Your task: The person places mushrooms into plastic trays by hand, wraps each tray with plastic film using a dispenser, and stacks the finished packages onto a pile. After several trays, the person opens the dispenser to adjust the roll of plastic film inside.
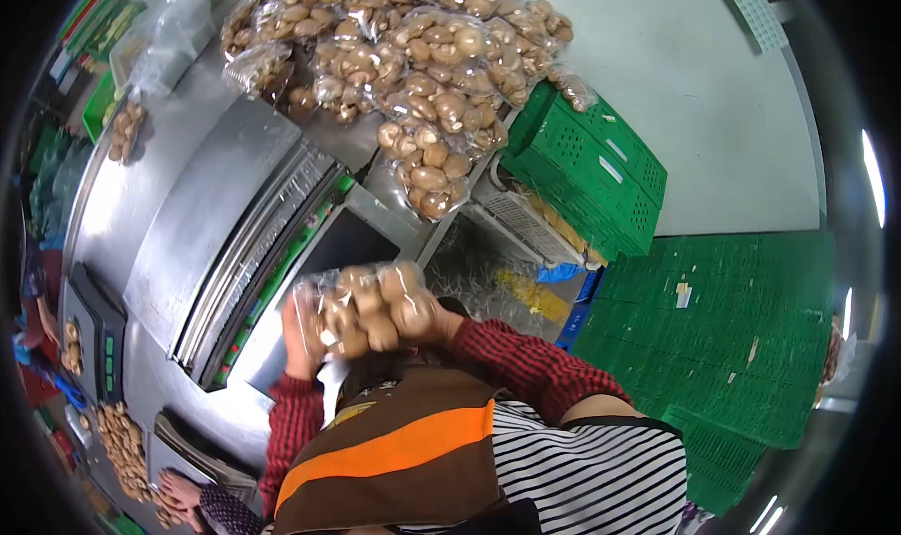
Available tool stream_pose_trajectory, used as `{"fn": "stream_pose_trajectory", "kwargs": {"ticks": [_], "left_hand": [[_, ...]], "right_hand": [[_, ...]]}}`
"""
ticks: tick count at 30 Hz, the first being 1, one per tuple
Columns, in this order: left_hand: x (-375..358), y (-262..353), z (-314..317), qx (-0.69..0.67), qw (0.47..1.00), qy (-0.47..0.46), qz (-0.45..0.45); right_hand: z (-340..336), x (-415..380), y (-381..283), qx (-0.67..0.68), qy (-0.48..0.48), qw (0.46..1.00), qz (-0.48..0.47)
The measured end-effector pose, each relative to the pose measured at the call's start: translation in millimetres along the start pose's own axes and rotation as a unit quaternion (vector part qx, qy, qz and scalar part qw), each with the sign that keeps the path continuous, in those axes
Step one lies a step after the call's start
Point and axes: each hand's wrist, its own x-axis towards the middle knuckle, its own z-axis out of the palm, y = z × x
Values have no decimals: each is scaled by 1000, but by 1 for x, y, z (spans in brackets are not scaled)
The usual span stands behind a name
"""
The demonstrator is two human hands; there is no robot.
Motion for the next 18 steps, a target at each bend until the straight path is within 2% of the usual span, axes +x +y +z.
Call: {"fn": "stream_pose_trajectory", "kwargs": {"ticks": [1,2,3,4,5,6,7,8,9,10,11,12,13,14,15,16,17,18], "left_hand": [[-11,-2,-4,266,938,-40,219],[-18,-8,-6,-163,966,-190,68],[-32,4,8,-222,919,-299,127],[-45,15,7,-89,925,-311,202],[-54,27,9,42,908,-310,280],[-65,46,28,0,922,-302,244],[-78,63,39,-40,934,-292,203],[-83,74,33,-112,923,-366,32],[-86,78,22,-173,877,-425,-141],[-83,66,5,-167,877,-433,-124],[-74,45,-10,-364,775,-434,-281],[-66,34,-17,-529,613,-405,-425],[-65,43,-12,-511,654,-364,-422],[-56,50,-3,-450,692,-402,-396],[-47,65,17,-389,725,-436,-366],[-39,78,36,-393,726,-437,-357],[-33,92,56,-386,782,-380,-307],[-29,105,70,-381,834,-311,-251]], "right_hand": [[4,-7,-20,239,-109,961,82],[6,-6,-38,458,-210,851,146],[-3,10,-52,638,-302,683,190],[-40,32,-82,566,-357,716,199],[-73,47,-101,484,-406,746,209],[-80,53,-97,495,-364,758,219],[-77,47,-94,509,-322,765,229],[-62,33,-54,628,-260,708,192],[-97,42,-64,557,-201,775,218],[-111,41,-72,574,-170,783,167],[-125,43,-76,585,-143,790,115],[-141,48,-93,571,-174,793,125],[-147,51,-104,561,-201,791,138],[-141,59,-102,424,-197,871,149],[-136,74,-88,420,-201,873,145],[-129,94,-66,401,-193,881,162],[-126,111,-54,382,-191,887,178],[-137,133,-52,351,-134,905,201]]}}
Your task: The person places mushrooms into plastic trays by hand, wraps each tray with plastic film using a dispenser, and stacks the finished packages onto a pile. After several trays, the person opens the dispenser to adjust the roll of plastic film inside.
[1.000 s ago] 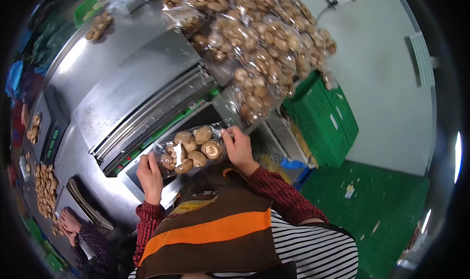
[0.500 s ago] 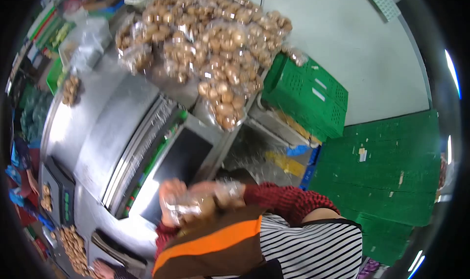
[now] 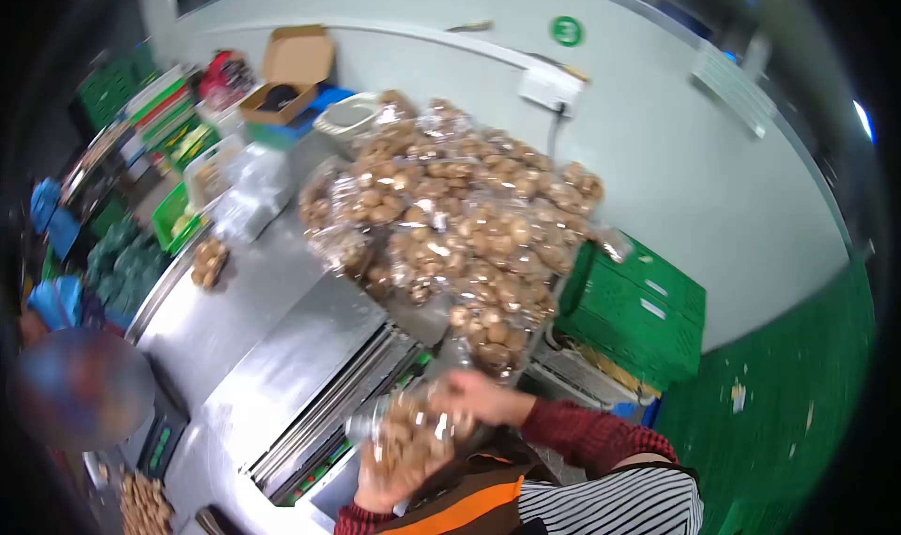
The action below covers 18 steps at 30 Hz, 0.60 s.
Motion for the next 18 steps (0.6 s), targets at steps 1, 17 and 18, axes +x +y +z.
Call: {"fn": "stream_pose_trajectory", "kwargs": {"ticks": [1,17,18], "left_hand": [[2,8,10,19,994,59,91],[-56,72,-11,416,730,279,464],[-61,68,-12,456,677,317,484]], "right_hand": [[-19,24,-25,-21,59,998,1],[49,325,-110,259,-152,952,58],[75,338,-110,174,-166,969,60]]}}
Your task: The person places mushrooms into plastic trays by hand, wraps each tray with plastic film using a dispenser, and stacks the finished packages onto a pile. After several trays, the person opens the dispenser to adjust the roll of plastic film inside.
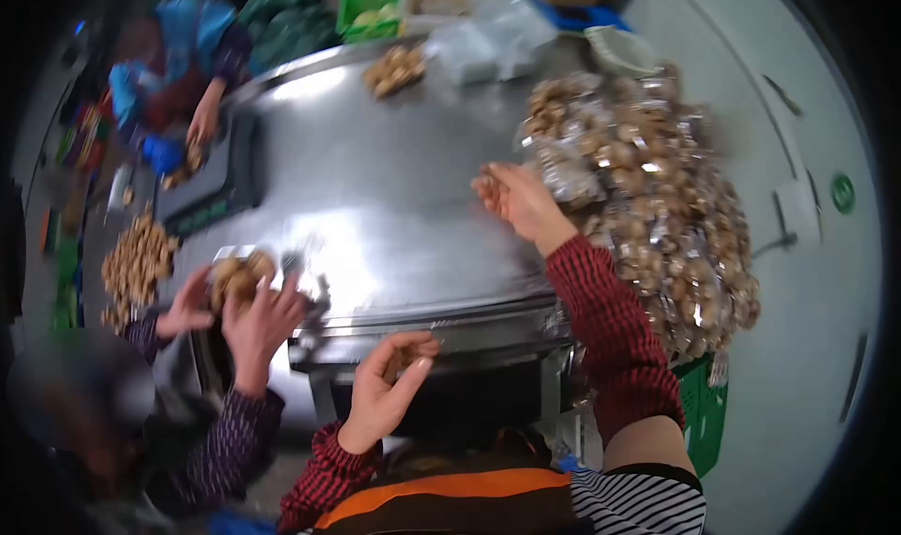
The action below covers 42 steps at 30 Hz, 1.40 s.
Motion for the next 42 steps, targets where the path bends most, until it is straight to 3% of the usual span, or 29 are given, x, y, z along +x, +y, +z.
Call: {"fn": "stream_pose_trajectory", "kwargs": {"ticks": [1,2,4,5,7,9,12,15,17,20,22,23,25,29,32,36,42], "left_hand": [[-6,3,-4,66,997,23,31],[-12,9,-10,139,983,74,90],[-19,9,-32,274,921,190,200],[-18,10,-46,318,884,240,246],[-12,22,-68,215,891,348,197],[5,34,-106,281,857,378,211],[45,36,-176,332,860,376,97],[79,-11,-257,328,879,345,-2],[86,-4,-251,224,919,304,-112],[92,-2,-239,211,940,233,-130],[98,-1,-216,301,908,265,-119],[102,0,-203,301,911,255,-117],[107,1,-175,351,908,227,-27],[126,-15,-121,412,894,173,8],[130,-21,-78,414,901,131,2],[121,-24,-32,444,890,100,23],[110,-17,-19,506,858,92,7]], "right_hand": [[18,12,13,-84,-5,996,10],[36,19,27,-83,-16,996,30],[72,24,43,-184,-107,975,67],[88,22,45,-184,-107,975,67],[117,13,54,-239,-141,954,116],[134,13,69,-234,-149,955,110],[165,8,83,-244,-157,951,109],[185,2,97,-262,-131,951,99],[191,3,99,-257,-102,958,79],[189,-1,96,-252,-117,957,82],[182,-4,95,-246,-108,960,77],[176,-5,91,-247,-109,960,69],[159,-3,87,-252,-85,962,65],[111,-6,66,-302,-28,953,6],[68,-14,44,-408,-7,912,-32],[29,-30,21,-430,9,903,0],[17,-49,25,-457,34,889,-24]]}}
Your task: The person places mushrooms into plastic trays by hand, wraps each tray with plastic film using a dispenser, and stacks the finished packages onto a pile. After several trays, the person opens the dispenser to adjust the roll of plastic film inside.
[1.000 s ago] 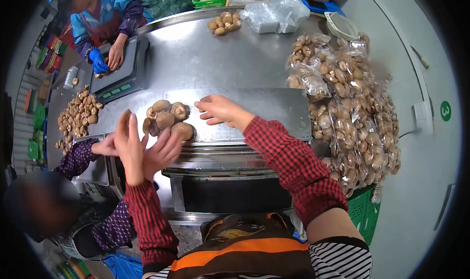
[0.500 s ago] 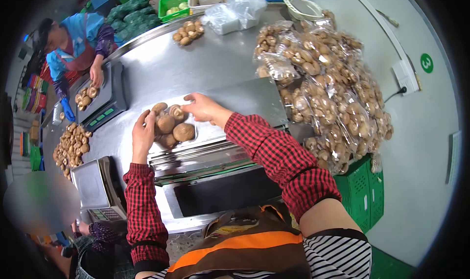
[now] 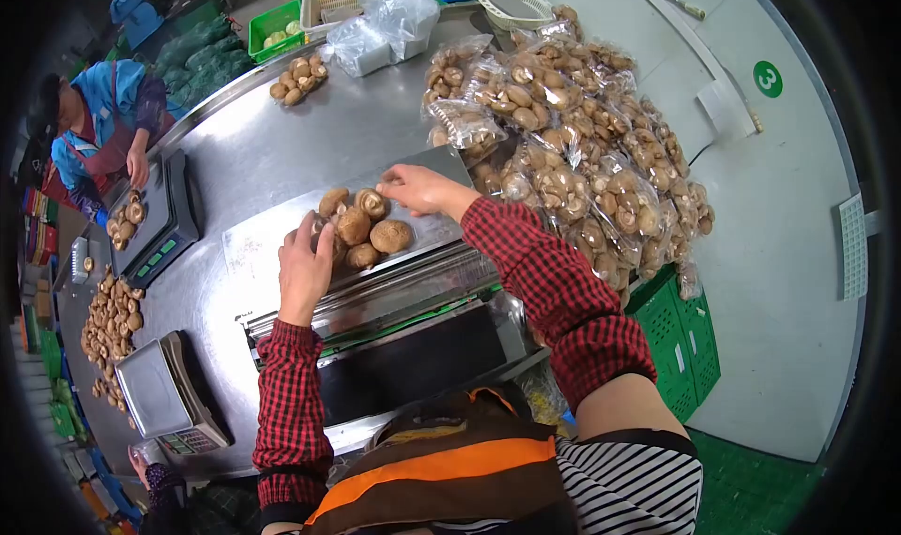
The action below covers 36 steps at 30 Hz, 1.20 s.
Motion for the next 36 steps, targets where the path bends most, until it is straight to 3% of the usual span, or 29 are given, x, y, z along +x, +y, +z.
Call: {"fn": "stream_pose_trajectory", "kwargs": {"ticks": [1,2,3,5,7,9,11,13,15,16,17,18,19,20,21,23,25,27,29,31,33,35,36], "left_hand": [[-2,-9,-2,-33,999,13,27],[-5,-17,-5,-68,996,25,53],[-17,-26,-13,-109,991,44,63],[-48,-55,-29,-162,982,99,-16],[-78,-89,-40,0,986,168,2],[-98,-101,-35,125,982,142,-28],[-100,-87,-21,181,970,158,25],[-91,-74,-16,211,969,108,61],[-83,-71,-9,54,995,-24,-78],[-85,-85,-7,-60,995,-12,-75],[-89,-98,-8,-174,982,0,-68],[-95,-82,-28,-497,814,-126,-272],[-99,-77,-39,-605,681,-189,-366],[-102,-77,-42,-652,615,-244,-370],[-103,-77,-46,-691,545,-296,-370],[-105,-55,-90,-716,581,-304,-238],[-105,-29,-131,-668,716,-176,-102],[-78,-7,-151,-693,720,-25,-10],[-20,11,-132,-606,789,91,47],[54,-23,-81,-433,884,60,165],[92,-52,-27,-279,952,38,118],[89,-67,-8,-167,972,-67,150],[87,-72,-6,-132,960,-113,221]], "right_hand": [[0,-6,9,3,-2,1000,3],[-6,-15,22,-125,79,982,-117],[-15,-26,36,-249,157,927,-233],[-34,-84,23,-286,106,947,-101],[-38,-129,38,-324,103,941,-1],[-16,-144,59,-353,118,928,-3],[4,-149,67,-382,134,914,-12],[27,-140,57,-315,191,929,-18],[32,-141,59,-272,162,948,17],[36,-145,69,-92,188,978,-3],[35,-147,77,90,205,974,-25],[24,-153,86,366,84,923,88],[15,-160,75,603,-50,772,196],[20,-163,62,667,-85,685,280],[21,-164,60,647,-149,702,258],[-12,-161,38,639,-199,730,142],[-48,-165,-5,520,-98,847,-46],[-66,-135,-44,494,-85,831,-242],[-56,-87,-79,518,50,827,-213],[-52,-8,-47,497,35,842,-206],[-37,36,-9,459,59,882,-89],[-23,40,17,428,30,901,-69],[-19,38,28,397,1,917,-44]]}}
